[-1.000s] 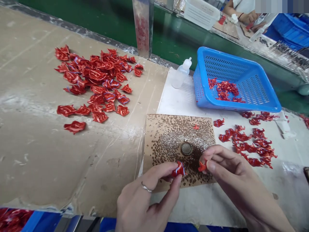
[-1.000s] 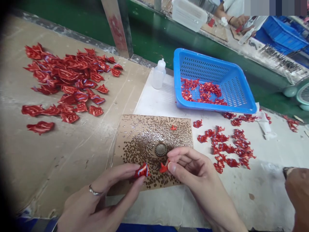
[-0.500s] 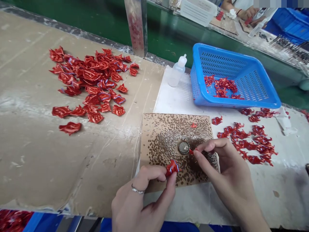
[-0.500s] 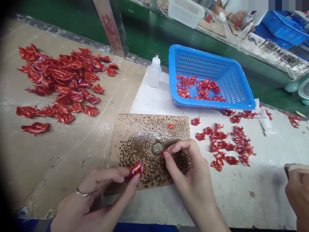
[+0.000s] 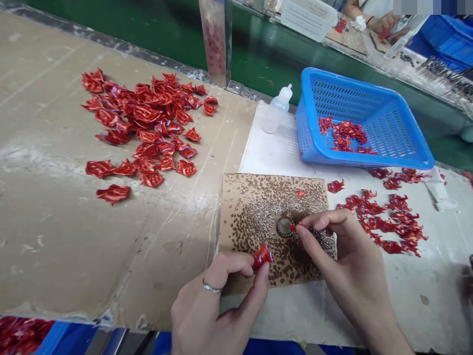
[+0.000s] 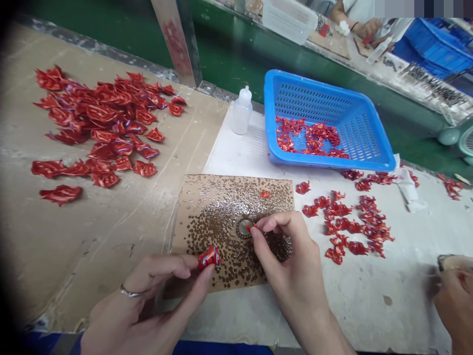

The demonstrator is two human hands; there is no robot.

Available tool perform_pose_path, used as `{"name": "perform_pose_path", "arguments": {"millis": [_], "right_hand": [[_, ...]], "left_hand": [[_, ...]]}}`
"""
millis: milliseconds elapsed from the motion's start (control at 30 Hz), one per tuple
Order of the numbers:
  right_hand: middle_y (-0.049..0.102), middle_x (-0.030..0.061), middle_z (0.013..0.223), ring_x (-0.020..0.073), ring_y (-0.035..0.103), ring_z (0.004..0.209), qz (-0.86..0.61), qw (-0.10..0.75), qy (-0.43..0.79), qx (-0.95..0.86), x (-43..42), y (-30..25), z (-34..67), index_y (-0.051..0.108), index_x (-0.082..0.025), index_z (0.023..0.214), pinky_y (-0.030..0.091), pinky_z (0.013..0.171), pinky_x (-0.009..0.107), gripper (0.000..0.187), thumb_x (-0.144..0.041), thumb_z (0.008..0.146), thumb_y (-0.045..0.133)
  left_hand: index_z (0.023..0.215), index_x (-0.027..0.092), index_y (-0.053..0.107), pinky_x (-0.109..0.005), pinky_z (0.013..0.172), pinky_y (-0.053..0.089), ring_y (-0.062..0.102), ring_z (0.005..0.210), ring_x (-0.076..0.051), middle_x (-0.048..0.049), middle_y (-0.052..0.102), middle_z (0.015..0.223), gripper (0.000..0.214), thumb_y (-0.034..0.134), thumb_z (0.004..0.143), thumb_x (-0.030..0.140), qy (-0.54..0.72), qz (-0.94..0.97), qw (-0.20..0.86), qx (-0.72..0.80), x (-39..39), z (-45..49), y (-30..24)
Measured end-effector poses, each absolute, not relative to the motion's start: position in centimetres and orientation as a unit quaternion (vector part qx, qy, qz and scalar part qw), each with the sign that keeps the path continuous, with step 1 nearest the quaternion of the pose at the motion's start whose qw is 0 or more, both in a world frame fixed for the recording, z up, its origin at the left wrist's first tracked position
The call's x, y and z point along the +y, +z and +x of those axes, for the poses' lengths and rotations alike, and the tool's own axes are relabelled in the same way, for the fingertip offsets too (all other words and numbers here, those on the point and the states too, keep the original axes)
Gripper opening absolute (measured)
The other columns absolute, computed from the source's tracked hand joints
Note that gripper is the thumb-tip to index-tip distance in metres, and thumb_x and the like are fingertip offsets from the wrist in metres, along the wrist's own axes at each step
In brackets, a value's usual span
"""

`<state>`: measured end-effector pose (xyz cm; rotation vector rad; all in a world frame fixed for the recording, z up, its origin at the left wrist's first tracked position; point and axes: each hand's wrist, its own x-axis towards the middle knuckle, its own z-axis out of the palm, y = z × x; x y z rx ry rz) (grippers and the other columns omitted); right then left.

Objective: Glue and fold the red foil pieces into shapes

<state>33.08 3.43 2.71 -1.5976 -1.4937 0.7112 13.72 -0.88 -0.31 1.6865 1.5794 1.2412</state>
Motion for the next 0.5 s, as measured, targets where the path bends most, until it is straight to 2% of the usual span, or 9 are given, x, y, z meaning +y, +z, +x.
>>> {"name": "perform_pose_path", "arguments": {"millis": [100,233,333,500], "right_hand": [[0.079,-0.0065,0.087,0.0097,0.076,0.081,-0.610,0.439,0.414,-0.513,3.0,3.6,33.4,0.063,-0.030,0.088,0.061,0.074,0.015,0.023,-0.024,0.098,0.083],[0.079,-0.0073,0.088,0.0079,0.072,0.080,-0.575,0.432,0.537,-0.441,2.0,4.4,33.9,0.064,-0.030,0.089,0.060,0.073,0.011,0.027,-0.032,0.100,0.088],[0.080,-0.0068,0.094,0.0086,0.073,0.086,-0.559,0.419,0.571,-0.431,1.2,4.4,33.9,0.064,-0.031,0.094,0.062,0.078,0.013,0.025,-0.034,0.103,0.087],[0.079,-0.0044,0.096,0.0130,0.080,0.100,-0.564,0.430,0.553,-0.437,0.7,4.2,33.2,0.064,-0.031,0.095,0.068,0.091,0.021,0.022,-0.030,0.105,0.085]], "left_hand": [[0.100,0.027,0.061,-0.009,0.076,0.064,0.081,0.074,-0.006,0.0112,0.078,0.085,0.017,0.075,0.103,0.018,0.464,0.623,0.253,0.576,-0.8,14.1,-0.1],[0.099,0.027,0.059,-0.009,0.073,0.063,0.079,0.070,-0.005,0.0112,0.077,0.084,0.019,0.072,0.103,0.014,0.469,0.628,0.273,0.558,-0.5,14.5,0.6],[0.098,0.027,0.057,-0.007,0.071,0.062,0.075,0.064,-0.004,0.0120,0.075,0.082,0.020,0.071,0.103,0.014,0.463,0.647,0.279,0.537,-0.2,14.6,0.9],[0.101,0.028,0.056,-0.010,0.070,0.063,0.075,0.063,-0.006,0.0110,0.075,0.080,0.019,0.068,0.105,0.015,0.455,0.659,0.282,0.528,-0.3,14.7,0.9]]}}
